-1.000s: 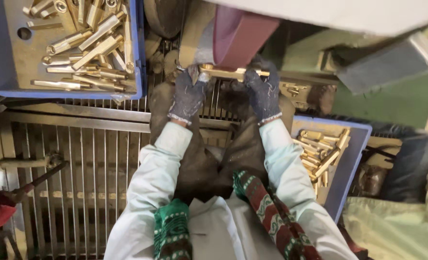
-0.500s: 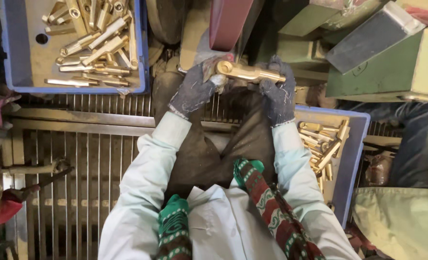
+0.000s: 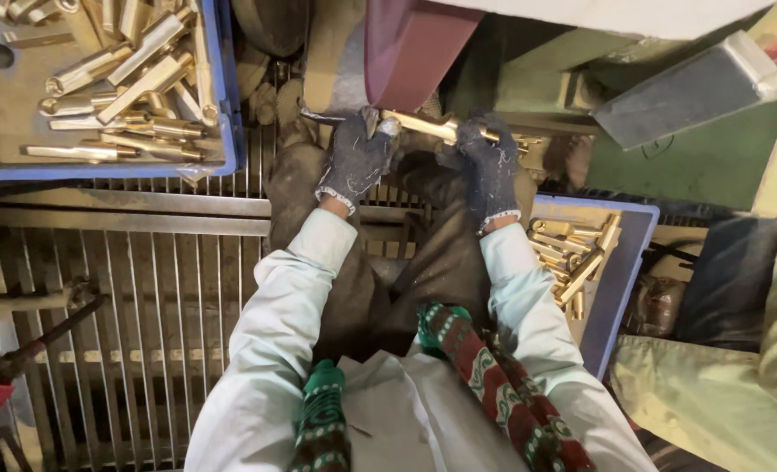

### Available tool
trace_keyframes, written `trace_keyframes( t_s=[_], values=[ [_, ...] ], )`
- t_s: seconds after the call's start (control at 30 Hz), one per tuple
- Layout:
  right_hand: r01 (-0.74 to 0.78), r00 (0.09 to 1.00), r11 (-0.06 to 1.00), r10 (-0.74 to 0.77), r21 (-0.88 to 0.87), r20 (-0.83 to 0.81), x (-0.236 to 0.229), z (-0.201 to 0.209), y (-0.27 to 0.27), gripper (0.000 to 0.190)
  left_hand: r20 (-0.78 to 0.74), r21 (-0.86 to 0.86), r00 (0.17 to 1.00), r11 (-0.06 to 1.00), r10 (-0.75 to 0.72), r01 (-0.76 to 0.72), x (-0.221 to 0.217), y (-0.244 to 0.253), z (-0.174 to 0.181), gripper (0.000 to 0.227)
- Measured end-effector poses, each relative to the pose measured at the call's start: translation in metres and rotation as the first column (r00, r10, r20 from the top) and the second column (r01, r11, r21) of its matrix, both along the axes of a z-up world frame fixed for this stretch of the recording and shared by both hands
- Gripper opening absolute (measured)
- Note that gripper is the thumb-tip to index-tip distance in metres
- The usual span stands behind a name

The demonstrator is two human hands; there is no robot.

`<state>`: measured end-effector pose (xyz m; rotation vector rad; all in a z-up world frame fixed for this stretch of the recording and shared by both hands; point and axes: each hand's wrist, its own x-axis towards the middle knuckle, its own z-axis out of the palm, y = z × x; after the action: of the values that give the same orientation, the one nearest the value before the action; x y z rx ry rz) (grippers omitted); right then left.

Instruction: The person sits on the floor and repeatedly presses brass-colored metal parts against a rotating belt sander to smooth their surfaces. They handle the parts one at a time, turning them over to contact different sides, then place them into a blue bin.

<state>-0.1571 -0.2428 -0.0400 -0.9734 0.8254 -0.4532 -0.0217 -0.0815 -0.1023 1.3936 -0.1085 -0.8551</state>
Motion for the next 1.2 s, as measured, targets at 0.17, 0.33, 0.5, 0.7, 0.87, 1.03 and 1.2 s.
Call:
trace_keyframes(
  t_s=[0.17,0.33,0.5,0.7,0.87,1.03,1.2],
  values=[
    [0.031,0.993,0.997,-0.022,0.076,-0.117,0.015,-0.009,-0.005,0.048,0.218,-0.023,0.975,0.999,0.033,-0.029,0.011,-0.007,-0.001,0.012],
    [0.015,0.994,0.999,-0.009,0.048,-0.109,0.024,0.002,-0.003,0.049,-0.250,0.041,0.967,0.998,0.049,-0.040,0.015,-0.005,0.029,0.017],
    [-0.004,1.000,0.999,0.003,-0.035,-0.023,0.006,0.002,0.008,0.045,0.043,0.011,0.999,1.000,0.002,-0.003,0.000,0.013,0.028,0.015],
    [0.024,0.995,0.996,-0.016,0.090,-0.094,0.034,-0.014,-0.002,0.044,0.134,0.100,0.990,0.994,0.039,-0.053,0.020,0.008,0.014,0.016],
    [-0.014,0.997,0.993,0.023,0.117,-0.070,0.036,-0.017,-0.001,0.051,0.244,0.119,0.970,0.992,0.020,-0.050,0.023,0.013,0.019,0.017],
    [-0.009,0.999,1.000,0.008,0.023,0.051,0.016,-0.017,0.011,0.062,0.040,-0.159,0.991,0.980,0.128,-0.120,0.003,0.030,0.022,0.016],
    [-0.043,0.999,0.996,0.043,0.084,-0.005,0.031,-0.021,0.006,0.061,-0.062,0.035,0.992,0.994,0.109,-0.107,0.016,0.022,0.020,0.016]
  ],
)
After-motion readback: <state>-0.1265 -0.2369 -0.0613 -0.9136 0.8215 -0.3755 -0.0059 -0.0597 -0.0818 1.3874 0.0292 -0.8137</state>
